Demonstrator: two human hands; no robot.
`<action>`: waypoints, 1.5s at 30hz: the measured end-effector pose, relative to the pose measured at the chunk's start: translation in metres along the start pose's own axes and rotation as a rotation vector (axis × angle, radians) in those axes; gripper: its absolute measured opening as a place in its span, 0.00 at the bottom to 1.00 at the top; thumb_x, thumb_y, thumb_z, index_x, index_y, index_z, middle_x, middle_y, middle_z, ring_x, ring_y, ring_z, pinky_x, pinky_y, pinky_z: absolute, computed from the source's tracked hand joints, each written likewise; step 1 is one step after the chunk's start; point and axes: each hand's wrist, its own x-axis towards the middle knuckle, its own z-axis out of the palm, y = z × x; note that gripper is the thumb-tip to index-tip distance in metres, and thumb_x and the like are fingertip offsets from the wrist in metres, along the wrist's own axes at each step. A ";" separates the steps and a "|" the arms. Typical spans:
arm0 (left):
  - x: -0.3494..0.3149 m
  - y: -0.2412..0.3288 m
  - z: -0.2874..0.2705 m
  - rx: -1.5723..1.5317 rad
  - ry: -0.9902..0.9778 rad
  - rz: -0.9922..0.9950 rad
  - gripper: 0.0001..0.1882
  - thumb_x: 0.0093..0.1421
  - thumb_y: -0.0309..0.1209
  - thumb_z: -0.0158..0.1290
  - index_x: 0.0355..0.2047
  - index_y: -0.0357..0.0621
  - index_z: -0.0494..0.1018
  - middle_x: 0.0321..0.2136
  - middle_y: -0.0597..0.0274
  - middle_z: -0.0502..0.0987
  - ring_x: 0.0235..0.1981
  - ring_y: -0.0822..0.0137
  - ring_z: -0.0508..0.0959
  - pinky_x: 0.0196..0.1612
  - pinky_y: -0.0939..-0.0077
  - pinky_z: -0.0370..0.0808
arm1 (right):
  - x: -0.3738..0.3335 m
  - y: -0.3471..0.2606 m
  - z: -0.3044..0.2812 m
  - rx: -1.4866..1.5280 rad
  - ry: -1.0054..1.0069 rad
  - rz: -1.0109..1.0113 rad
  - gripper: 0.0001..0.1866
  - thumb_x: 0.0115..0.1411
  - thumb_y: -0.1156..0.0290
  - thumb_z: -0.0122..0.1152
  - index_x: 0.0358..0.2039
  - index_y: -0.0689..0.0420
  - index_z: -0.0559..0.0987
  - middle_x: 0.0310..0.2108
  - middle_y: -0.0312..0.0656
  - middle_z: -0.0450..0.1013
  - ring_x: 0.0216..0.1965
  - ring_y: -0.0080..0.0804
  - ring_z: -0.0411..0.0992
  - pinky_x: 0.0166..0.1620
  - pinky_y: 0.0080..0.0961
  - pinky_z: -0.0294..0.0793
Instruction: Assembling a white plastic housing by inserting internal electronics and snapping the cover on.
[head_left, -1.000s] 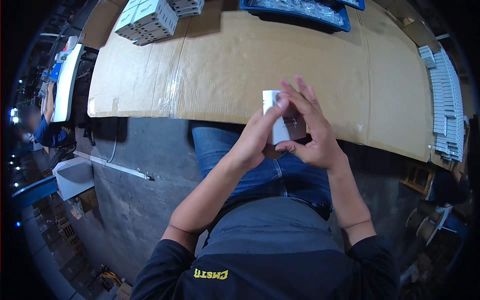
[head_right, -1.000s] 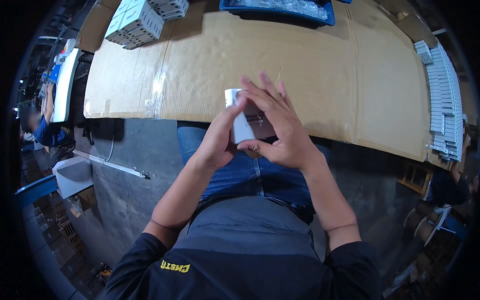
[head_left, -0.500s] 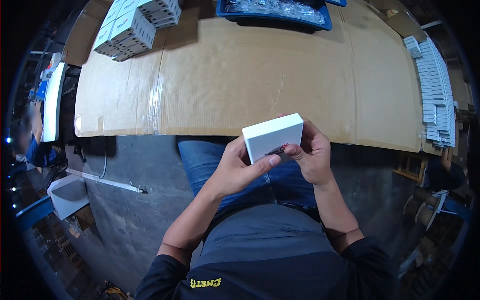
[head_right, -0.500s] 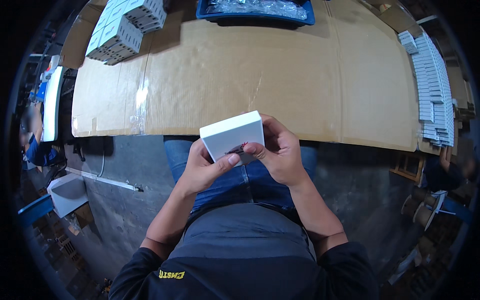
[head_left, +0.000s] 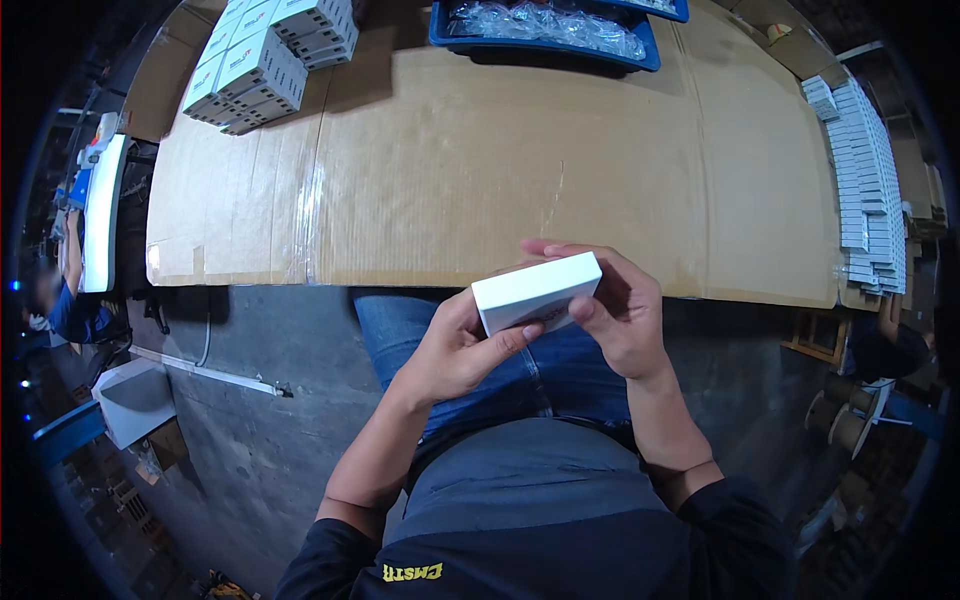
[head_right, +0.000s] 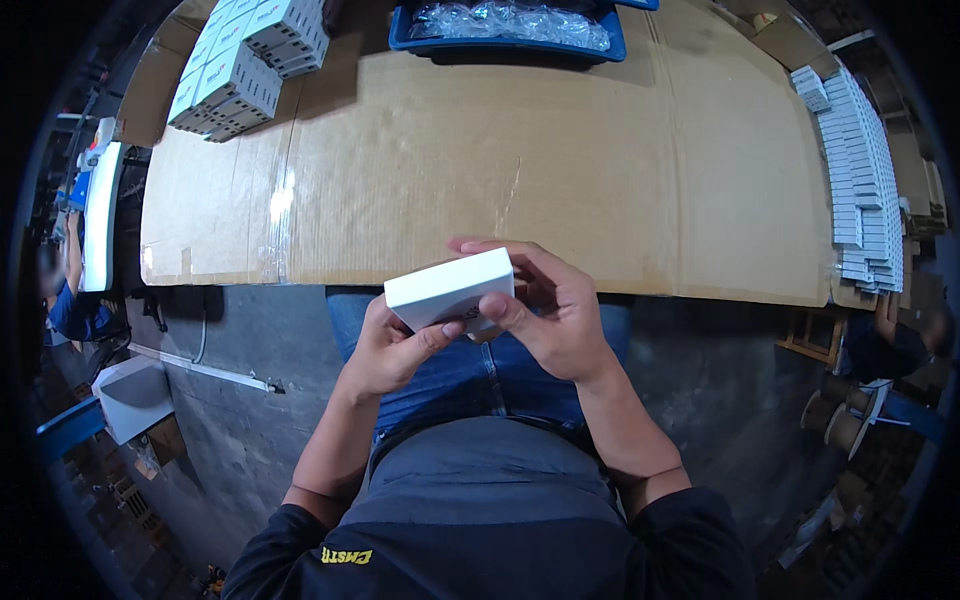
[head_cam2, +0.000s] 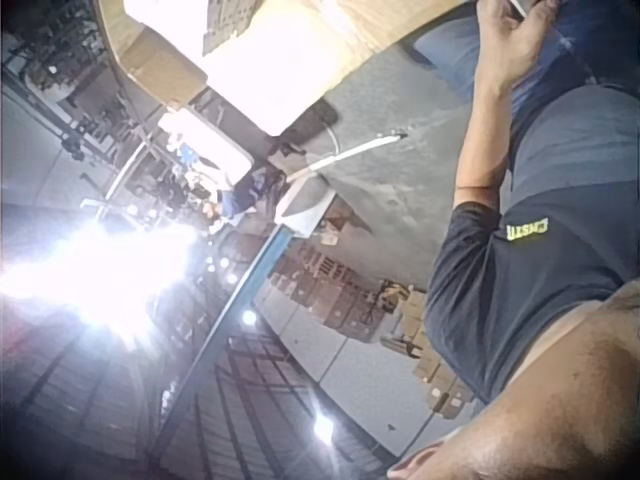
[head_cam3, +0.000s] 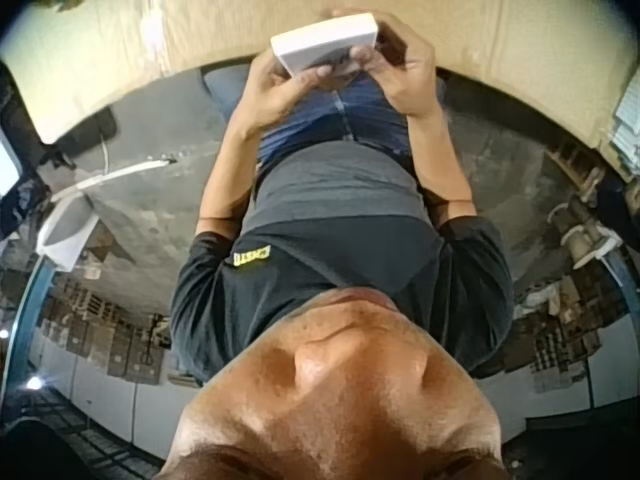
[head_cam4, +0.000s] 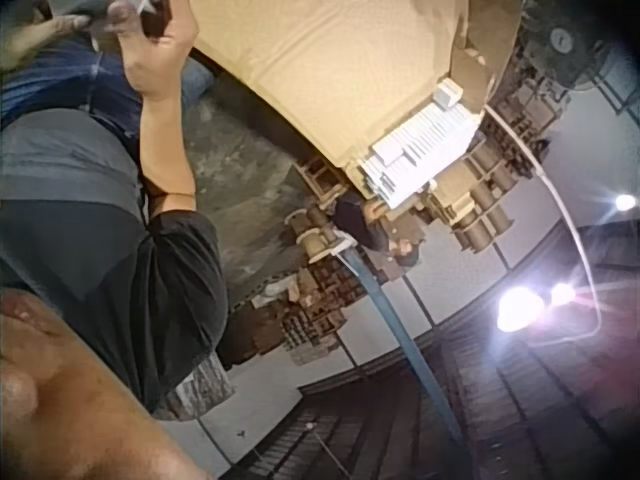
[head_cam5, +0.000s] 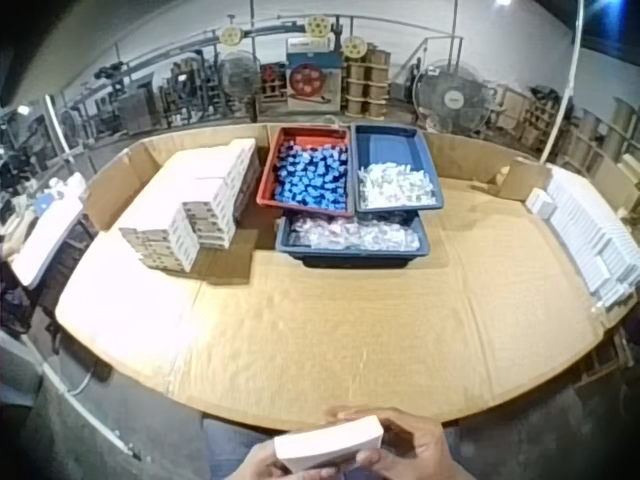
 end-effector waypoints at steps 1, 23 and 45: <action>0.001 -0.001 -0.001 0.022 -0.008 0.016 0.29 0.68 0.28 0.61 0.67 0.35 0.65 0.54 0.58 0.78 0.53 0.71 0.77 0.56 0.73 0.75 | 0.002 0.000 -0.002 0.000 -0.001 0.001 0.25 0.64 0.67 0.72 0.58 0.64 0.77 0.52 0.44 0.81 0.48 0.25 0.79 0.52 0.24 0.79; 0.013 -0.015 -0.018 0.070 0.226 0.289 0.31 0.62 0.24 0.67 0.63 0.38 0.67 0.55 0.58 0.76 0.55 0.67 0.76 0.59 0.71 0.73 | 0.007 0.009 0.000 -0.247 0.047 -0.097 0.22 0.57 0.79 0.76 0.52 0.63 0.81 0.48 0.42 0.80 0.48 0.28 0.79 0.52 0.25 0.80; 0.017 -0.013 0.002 -0.570 0.321 0.235 0.28 0.65 0.38 0.64 0.61 0.42 0.68 0.53 0.57 0.77 0.56 0.68 0.77 0.55 0.71 0.78 | 0.012 0.028 0.012 -0.005 0.153 -0.182 0.26 0.58 0.75 0.78 0.56 0.63 0.79 0.45 0.38 0.80 0.45 0.23 0.77 0.49 0.22 0.77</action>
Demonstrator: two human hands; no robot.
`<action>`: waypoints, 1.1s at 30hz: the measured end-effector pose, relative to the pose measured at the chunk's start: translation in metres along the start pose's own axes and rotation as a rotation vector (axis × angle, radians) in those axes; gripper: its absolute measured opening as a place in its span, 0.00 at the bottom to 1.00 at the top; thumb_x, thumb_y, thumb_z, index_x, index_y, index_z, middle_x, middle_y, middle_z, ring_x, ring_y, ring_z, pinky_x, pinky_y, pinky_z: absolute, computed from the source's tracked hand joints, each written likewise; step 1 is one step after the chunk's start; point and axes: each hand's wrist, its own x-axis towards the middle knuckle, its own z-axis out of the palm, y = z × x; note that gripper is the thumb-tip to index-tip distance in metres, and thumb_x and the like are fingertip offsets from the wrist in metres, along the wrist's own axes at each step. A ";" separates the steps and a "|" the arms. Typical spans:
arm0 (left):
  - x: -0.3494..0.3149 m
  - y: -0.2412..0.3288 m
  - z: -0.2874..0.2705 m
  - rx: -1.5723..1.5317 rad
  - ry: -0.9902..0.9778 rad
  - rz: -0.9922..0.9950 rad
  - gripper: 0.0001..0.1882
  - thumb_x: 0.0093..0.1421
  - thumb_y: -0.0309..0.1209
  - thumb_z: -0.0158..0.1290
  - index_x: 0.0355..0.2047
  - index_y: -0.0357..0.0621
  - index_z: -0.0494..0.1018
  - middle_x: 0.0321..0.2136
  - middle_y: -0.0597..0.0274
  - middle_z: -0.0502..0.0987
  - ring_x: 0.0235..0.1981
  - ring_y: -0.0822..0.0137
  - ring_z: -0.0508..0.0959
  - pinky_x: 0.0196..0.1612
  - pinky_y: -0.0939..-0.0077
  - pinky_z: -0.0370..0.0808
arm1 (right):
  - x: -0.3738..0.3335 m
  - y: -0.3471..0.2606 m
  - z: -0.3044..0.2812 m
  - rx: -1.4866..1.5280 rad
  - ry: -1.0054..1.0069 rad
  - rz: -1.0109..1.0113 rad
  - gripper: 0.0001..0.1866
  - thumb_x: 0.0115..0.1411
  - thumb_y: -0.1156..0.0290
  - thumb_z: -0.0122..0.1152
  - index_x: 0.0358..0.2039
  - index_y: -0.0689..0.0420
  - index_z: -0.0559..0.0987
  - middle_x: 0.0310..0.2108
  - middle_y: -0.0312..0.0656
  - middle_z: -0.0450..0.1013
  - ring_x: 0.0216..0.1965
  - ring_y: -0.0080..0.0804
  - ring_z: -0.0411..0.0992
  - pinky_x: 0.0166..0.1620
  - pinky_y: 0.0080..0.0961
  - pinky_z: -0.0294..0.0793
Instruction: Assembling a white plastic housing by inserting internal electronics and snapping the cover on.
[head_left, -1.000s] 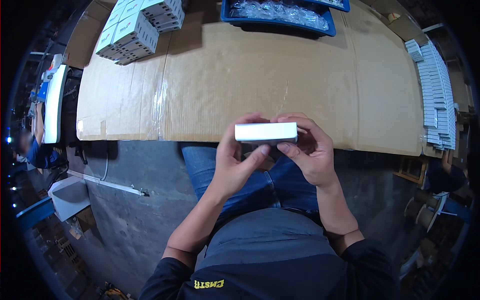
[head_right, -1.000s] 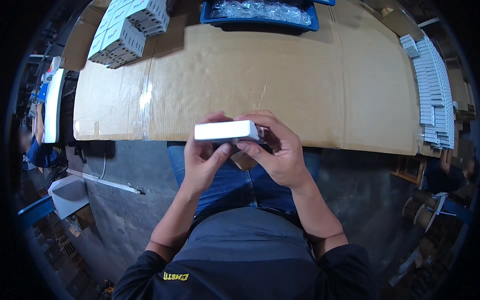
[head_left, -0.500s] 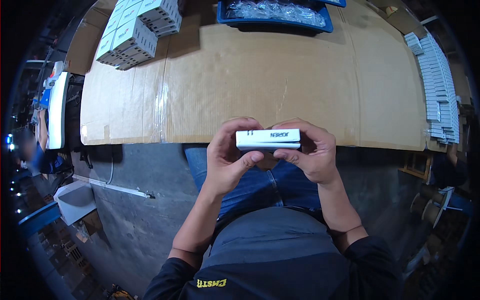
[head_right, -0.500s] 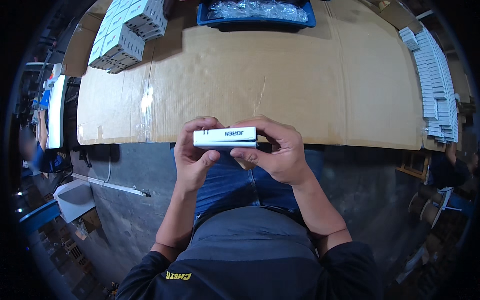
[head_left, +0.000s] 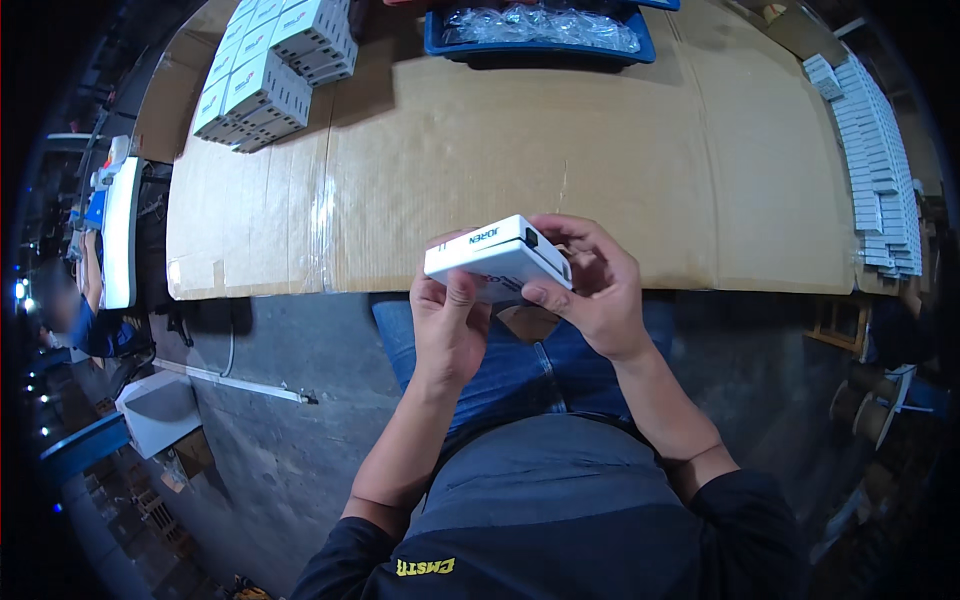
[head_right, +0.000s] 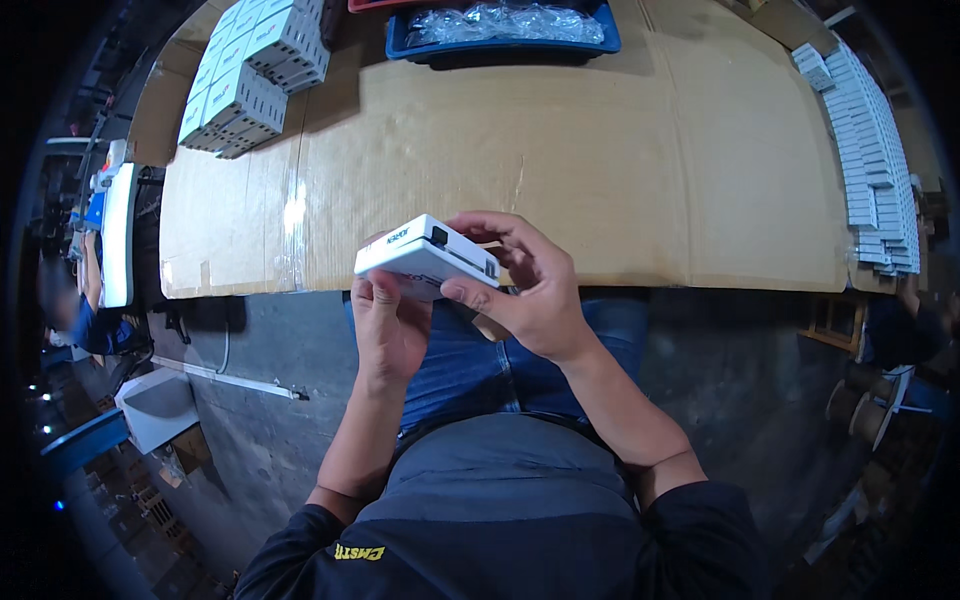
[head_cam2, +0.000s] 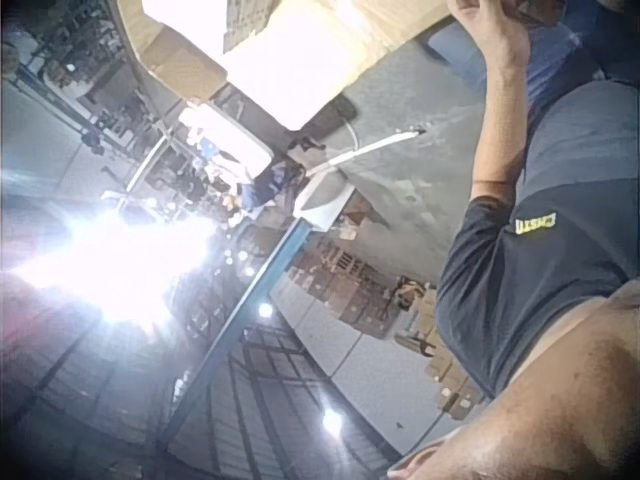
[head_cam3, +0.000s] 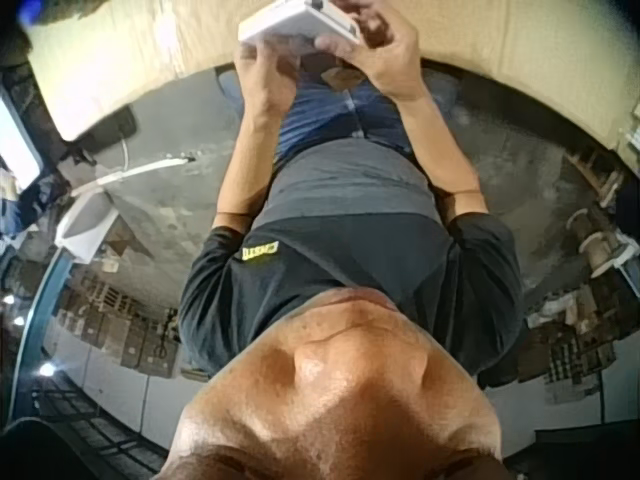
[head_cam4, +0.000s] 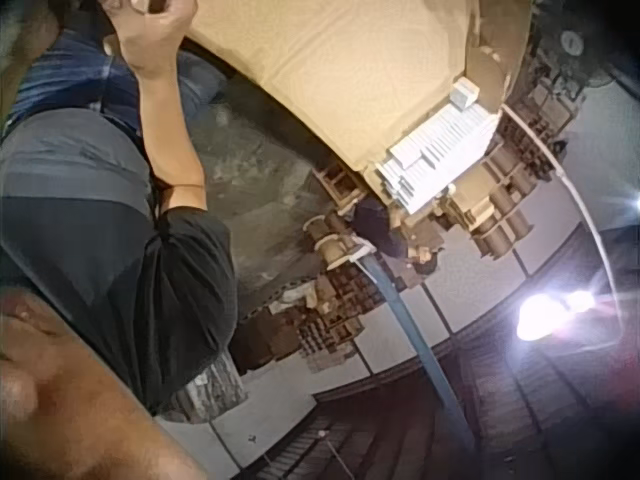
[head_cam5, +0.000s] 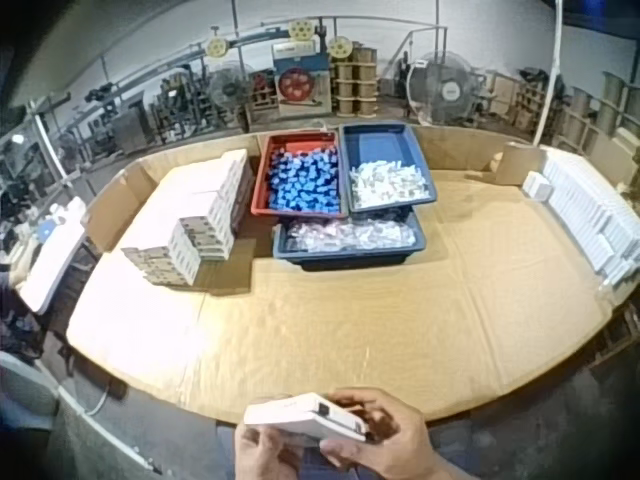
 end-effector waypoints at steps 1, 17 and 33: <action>-0.001 -0.002 -0.001 -0.030 -0.012 -0.005 0.29 0.66 0.37 0.64 0.62 0.42 0.67 0.54 0.58 0.77 0.55 0.68 0.77 0.55 0.71 0.78 | -0.001 0.005 -0.003 0.065 -0.029 0.076 0.25 0.58 0.75 0.77 0.55 0.63 0.79 0.45 0.38 0.81 0.45 0.22 0.77 0.50 0.22 0.76; 0.009 0.004 0.000 0.170 -0.186 0.065 0.26 0.58 0.33 0.70 0.54 0.39 0.74 0.56 0.48 0.76 0.58 0.59 0.77 0.59 0.67 0.77 | -0.010 -0.009 0.000 0.110 -0.150 -0.026 0.27 0.56 0.82 0.76 0.57 0.64 0.81 0.49 0.43 0.80 0.47 0.27 0.80 0.53 0.22 0.80; 0.011 -0.004 -0.009 0.079 -0.311 0.047 0.25 0.60 0.36 0.68 0.54 0.46 0.71 0.56 0.48 0.74 0.60 0.48 0.76 0.62 0.52 0.75 | -0.010 -0.023 0.007 -0.382 -0.107 -0.297 0.24 0.52 0.76 0.80 0.49 0.69 0.83 0.39 0.50 0.83 0.40 0.33 0.82 0.44 0.23 0.81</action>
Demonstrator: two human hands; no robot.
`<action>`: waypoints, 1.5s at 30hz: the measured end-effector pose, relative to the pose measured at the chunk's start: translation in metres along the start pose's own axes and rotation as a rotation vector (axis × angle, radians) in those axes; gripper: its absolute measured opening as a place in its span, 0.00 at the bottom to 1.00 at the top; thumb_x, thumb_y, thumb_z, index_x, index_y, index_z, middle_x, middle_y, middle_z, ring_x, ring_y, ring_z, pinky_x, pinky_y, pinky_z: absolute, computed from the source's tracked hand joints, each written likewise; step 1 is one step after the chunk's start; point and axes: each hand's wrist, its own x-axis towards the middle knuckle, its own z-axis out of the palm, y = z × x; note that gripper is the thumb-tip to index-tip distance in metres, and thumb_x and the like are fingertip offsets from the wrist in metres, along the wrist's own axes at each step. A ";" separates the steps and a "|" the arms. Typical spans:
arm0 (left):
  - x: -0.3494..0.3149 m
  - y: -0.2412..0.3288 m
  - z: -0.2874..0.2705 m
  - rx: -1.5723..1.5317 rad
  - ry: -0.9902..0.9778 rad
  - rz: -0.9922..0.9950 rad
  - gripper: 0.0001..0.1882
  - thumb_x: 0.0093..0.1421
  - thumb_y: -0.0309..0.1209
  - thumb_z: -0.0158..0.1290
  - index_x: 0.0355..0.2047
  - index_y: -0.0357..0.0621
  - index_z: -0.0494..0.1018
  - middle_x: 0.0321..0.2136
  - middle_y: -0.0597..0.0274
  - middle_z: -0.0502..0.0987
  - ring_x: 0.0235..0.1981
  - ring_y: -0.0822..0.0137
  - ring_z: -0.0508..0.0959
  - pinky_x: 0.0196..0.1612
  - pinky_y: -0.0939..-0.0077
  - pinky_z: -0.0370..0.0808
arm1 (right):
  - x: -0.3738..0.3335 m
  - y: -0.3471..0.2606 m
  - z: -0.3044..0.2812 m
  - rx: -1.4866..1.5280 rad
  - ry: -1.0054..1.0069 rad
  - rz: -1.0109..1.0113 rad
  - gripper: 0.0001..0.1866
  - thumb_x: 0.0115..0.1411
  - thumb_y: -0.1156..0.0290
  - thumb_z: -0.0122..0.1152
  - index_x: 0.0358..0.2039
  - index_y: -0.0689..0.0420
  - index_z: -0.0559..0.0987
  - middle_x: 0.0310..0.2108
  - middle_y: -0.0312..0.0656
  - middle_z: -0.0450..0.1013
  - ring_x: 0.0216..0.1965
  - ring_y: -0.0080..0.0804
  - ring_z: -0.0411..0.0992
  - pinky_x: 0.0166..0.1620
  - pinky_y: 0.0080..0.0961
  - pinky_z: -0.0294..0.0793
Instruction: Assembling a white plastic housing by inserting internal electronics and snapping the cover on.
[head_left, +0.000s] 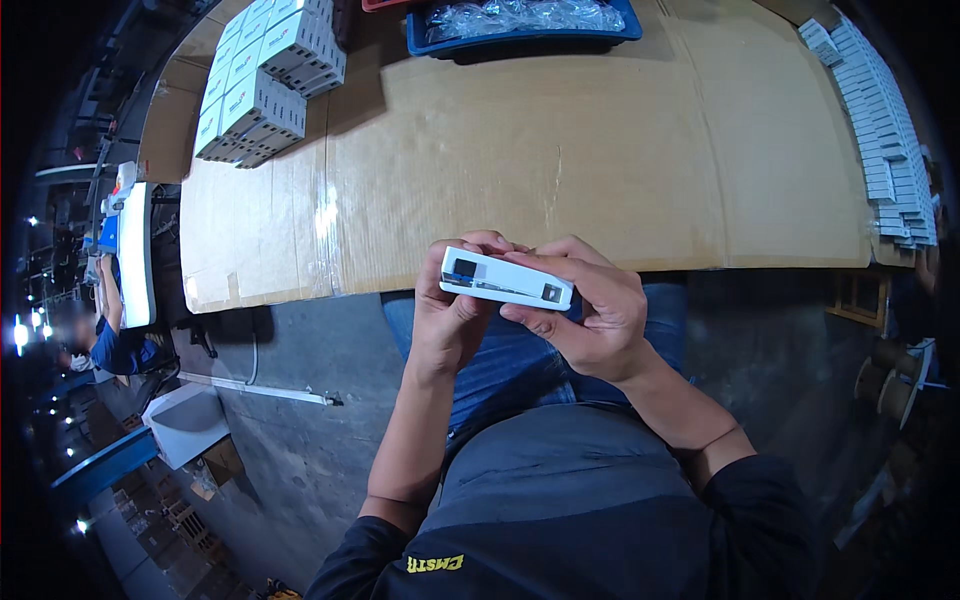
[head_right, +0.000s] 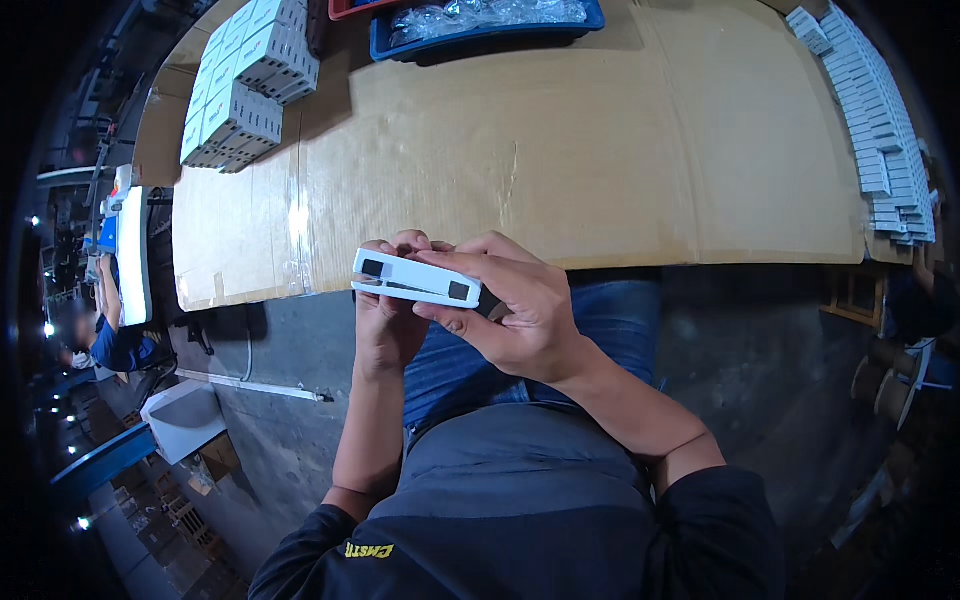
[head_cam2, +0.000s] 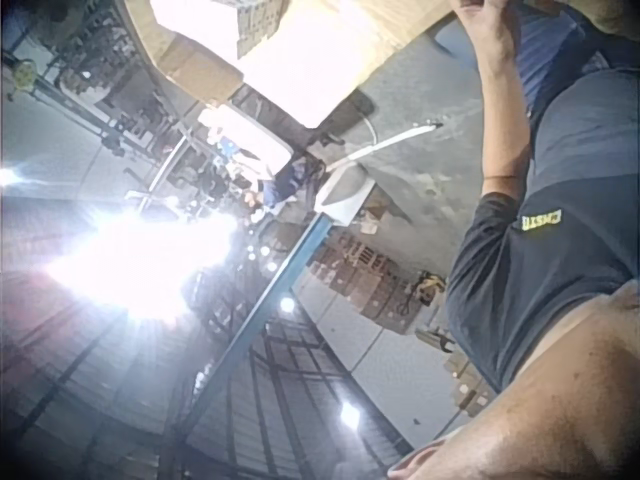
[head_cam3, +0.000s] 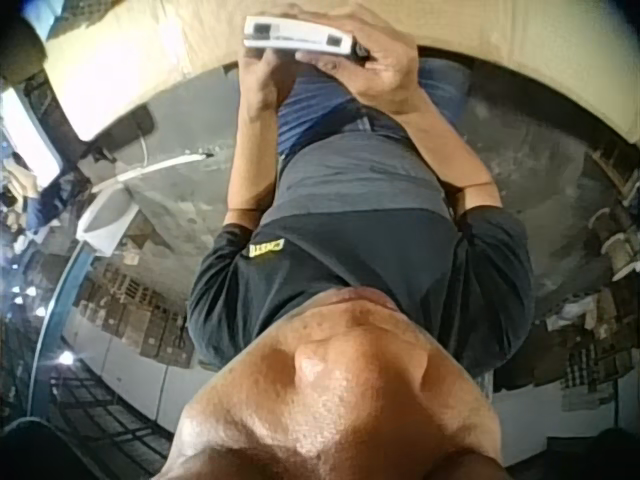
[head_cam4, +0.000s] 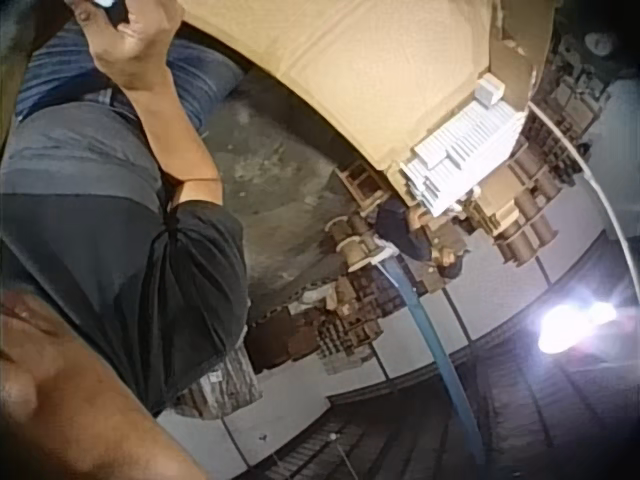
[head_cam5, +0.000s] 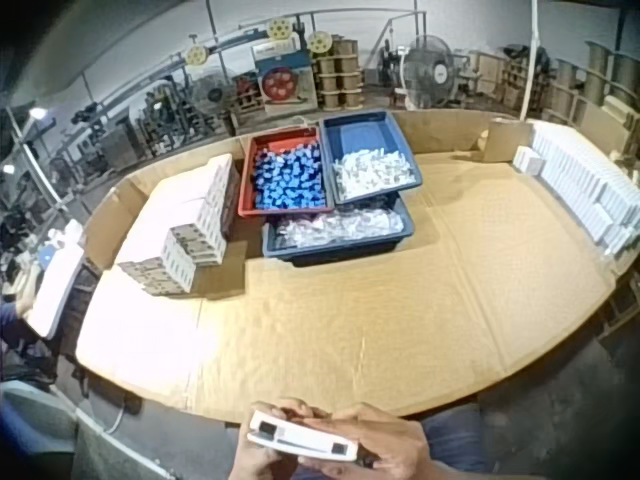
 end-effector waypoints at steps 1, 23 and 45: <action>0.000 0.000 0.000 -0.010 -0.006 -0.001 0.25 0.60 0.37 0.68 0.54 0.46 0.72 0.56 0.48 0.74 0.60 0.47 0.76 0.62 0.52 0.75 | 0.000 0.000 0.000 0.000 0.000 0.000 0.24 0.52 0.76 0.80 0.49 0.69 0.83 0.39 0.50 0.83 0.40 0.33 0.82 0.44 0.23 0.81; 0.008 0.026 -0.006 0.319 -0.179 0.041 0.24 0.49 0.26 0.74 0.48 0.42 0.83 0.54 0.48 0.77 0.56 0.57 0.79 0.58 0.64 0.79 | 0.005 0.010 -0.017 0.008 -0.149 -0.071 0.27 0.47 0.73 0.82 0.50 0.58 0.86 0.37 0.44 0.81 0.37 0.32 0.79 0.36 0.24 0.80; 0.009 0.028 -0.005 0.358 -0.181 -0.001 0.23 0.50 0.26 0.74 0.47 0.42 0.83 0.54 0.50 0.77 0.55 0.61 0.79 0.56 0.66 0.79 | 0.005 0.014 -0.019 -0.078 -0.139 -0.110 0.24 0.44 0.72 0.83 0.44 0.58 0.86 0.35 0.42 0.81 0.35 0.34 0.79 0.37 0.27 0.76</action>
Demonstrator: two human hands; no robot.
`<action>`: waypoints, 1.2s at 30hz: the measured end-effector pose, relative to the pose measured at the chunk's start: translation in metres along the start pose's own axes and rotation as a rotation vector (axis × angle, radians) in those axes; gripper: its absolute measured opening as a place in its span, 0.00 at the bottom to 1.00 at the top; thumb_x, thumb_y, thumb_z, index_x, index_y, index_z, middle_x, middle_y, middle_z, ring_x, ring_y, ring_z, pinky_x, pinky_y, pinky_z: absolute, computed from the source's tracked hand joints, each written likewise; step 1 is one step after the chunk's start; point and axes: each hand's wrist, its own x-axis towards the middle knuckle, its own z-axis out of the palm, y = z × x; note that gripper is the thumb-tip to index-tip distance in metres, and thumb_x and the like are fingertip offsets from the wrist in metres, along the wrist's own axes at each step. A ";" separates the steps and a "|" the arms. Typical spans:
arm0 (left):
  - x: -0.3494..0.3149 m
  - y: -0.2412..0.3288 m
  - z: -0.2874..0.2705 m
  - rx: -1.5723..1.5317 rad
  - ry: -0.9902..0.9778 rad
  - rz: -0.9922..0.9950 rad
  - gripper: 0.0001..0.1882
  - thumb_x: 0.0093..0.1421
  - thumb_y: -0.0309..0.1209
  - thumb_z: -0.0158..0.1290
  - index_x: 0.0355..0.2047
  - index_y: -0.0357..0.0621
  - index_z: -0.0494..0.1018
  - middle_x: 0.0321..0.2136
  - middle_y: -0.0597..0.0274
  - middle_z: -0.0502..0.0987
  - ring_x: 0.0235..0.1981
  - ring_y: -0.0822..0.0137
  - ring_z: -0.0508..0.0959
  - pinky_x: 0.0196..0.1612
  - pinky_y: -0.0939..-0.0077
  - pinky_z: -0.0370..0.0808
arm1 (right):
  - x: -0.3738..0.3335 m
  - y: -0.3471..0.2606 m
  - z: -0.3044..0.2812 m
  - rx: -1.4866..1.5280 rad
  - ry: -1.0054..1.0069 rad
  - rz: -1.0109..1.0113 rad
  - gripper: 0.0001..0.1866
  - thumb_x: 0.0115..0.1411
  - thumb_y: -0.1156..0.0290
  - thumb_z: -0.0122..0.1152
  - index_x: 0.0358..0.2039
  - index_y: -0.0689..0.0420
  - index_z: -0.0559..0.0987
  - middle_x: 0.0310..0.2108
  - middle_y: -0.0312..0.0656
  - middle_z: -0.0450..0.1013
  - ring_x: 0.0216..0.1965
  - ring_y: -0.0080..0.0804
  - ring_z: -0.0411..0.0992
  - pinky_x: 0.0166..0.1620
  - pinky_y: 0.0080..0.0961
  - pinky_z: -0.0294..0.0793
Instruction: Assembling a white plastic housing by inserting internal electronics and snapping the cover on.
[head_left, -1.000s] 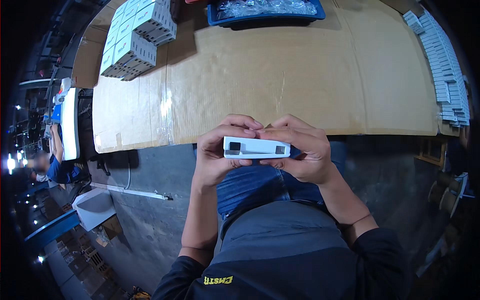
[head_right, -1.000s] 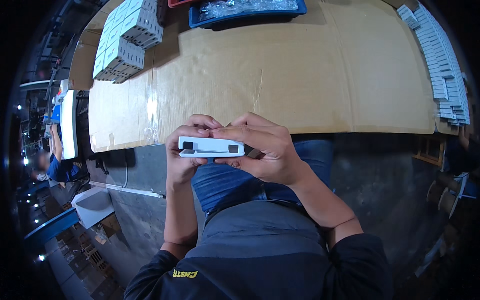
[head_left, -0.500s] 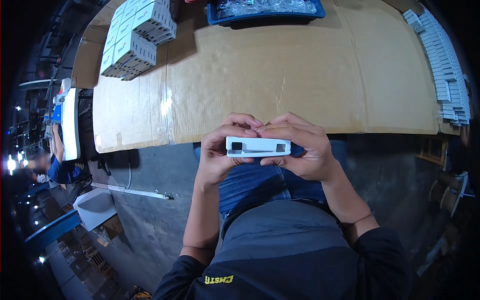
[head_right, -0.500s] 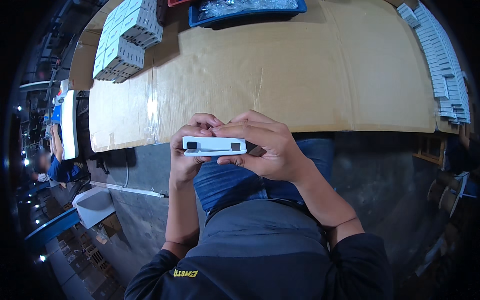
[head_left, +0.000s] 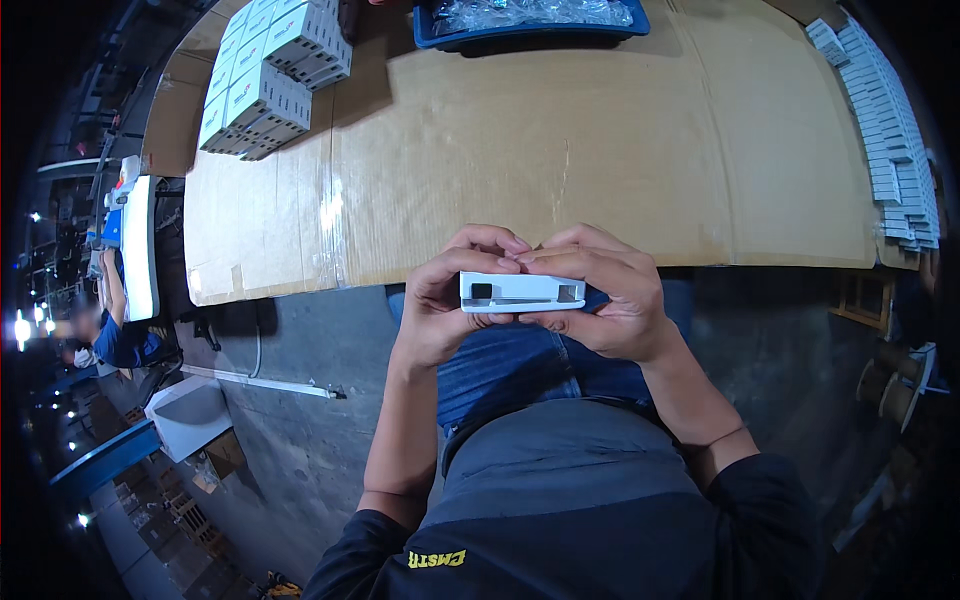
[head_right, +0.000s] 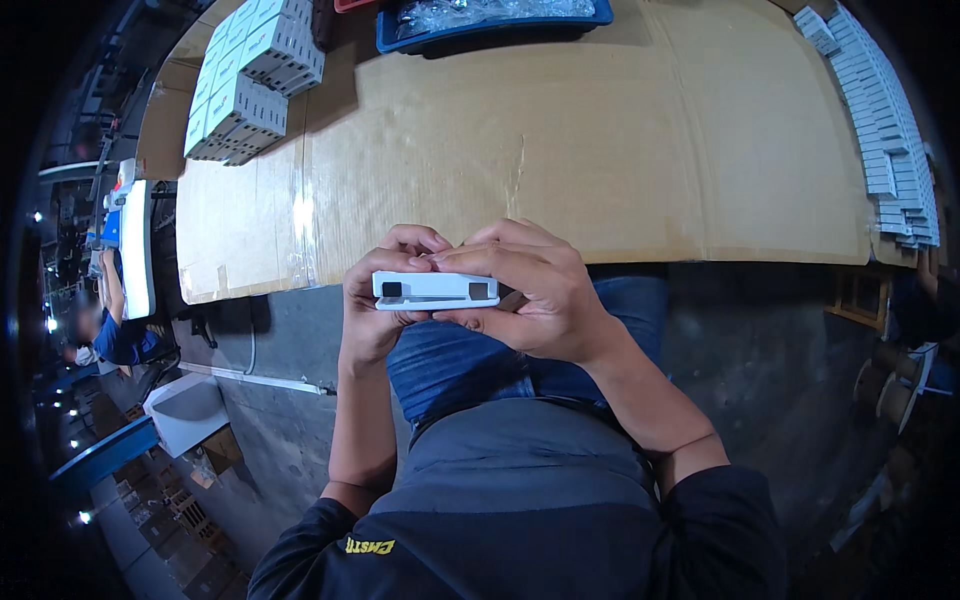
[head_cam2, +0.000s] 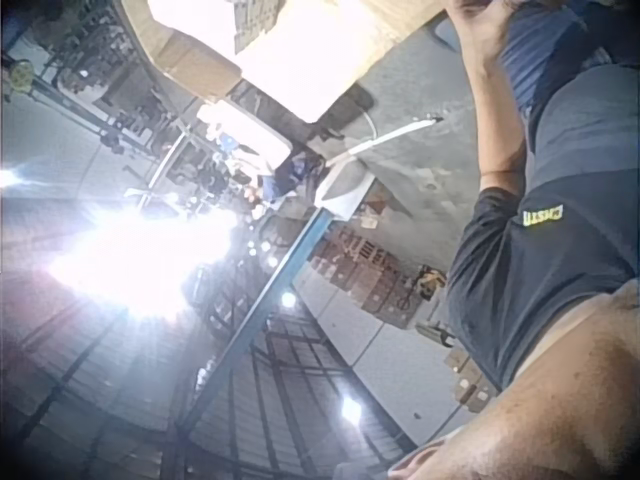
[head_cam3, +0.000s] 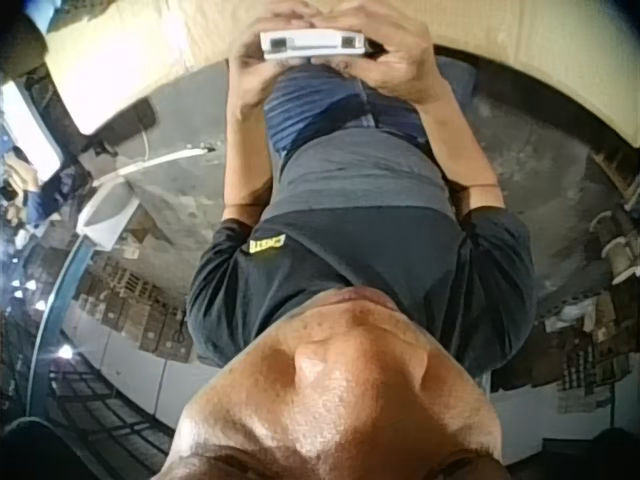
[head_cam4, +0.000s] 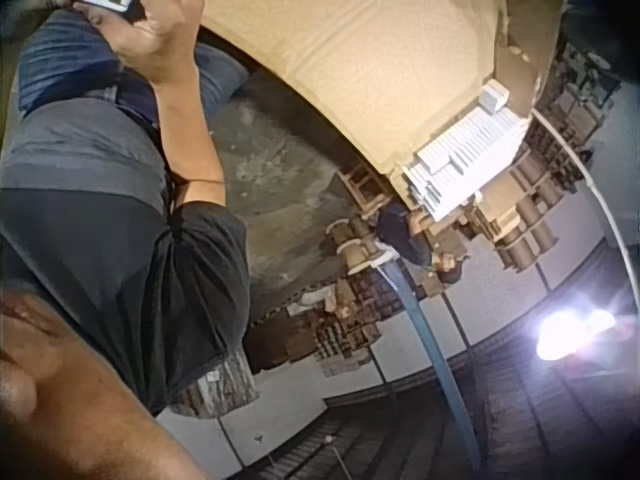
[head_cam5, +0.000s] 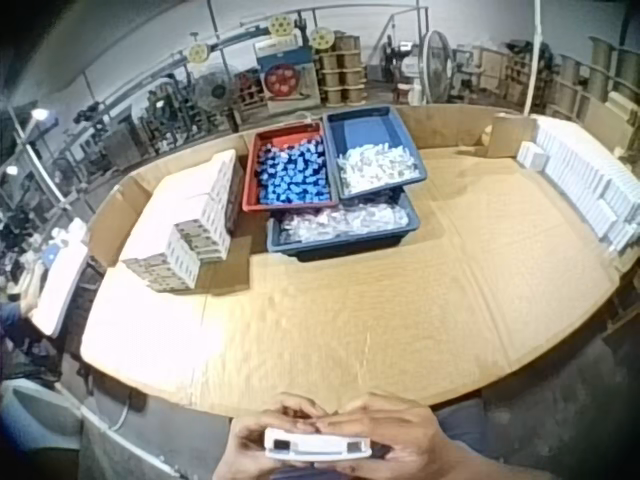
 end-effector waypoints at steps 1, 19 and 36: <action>0.001 0.000 0.001 -0.002 -0.004 0.003 0.23 0.50 0.26 0.74 0.48 0.42 0.83 0.54 0.50 0.77 0.55 0.61 0.79 0.57 0.66 0.79 | 0.000 0.000 0.000 0.001 0.000 0.001 0.24 0.44 0.72 0.83 0.44 0.58 0.86 0.35 0.42 0.81 0.35 0.34 0.79 0.37 0.27 0.76; 0.001 0.001 0.013 0.035 0.048 0.028 0.25 0.52 0.29 0.72 0.50 0.38 0.82 0.54 0.44 0.81 0.59 0.53 0.77 0.64 0.57 0.73 | -0.005 0.011 -0.004 0.274 0.024 0.169 0.23 0.46 0.79 0.81 0.45 0.60 0.87 0.39 0.42 0.83 0.39 0.31 0.80 0.41 0.25 0.78; 0.000 -0.001 0.009 0.050 0.069 -0.041 0.24 0.56 0.34 0.72 0.50 0.36 0.79 0.54 0.38 0.79 0.59 0.47 0.78 0.63 0.52 0.75 | -0.010 0.018 -0.003 0.138 0.041 0.102 0.21 0.48 0.75 0.81 0.44 0.62 0.85 0.37 0.43 0.83 0.36 0.31 0.79 0.39 0.25 0.77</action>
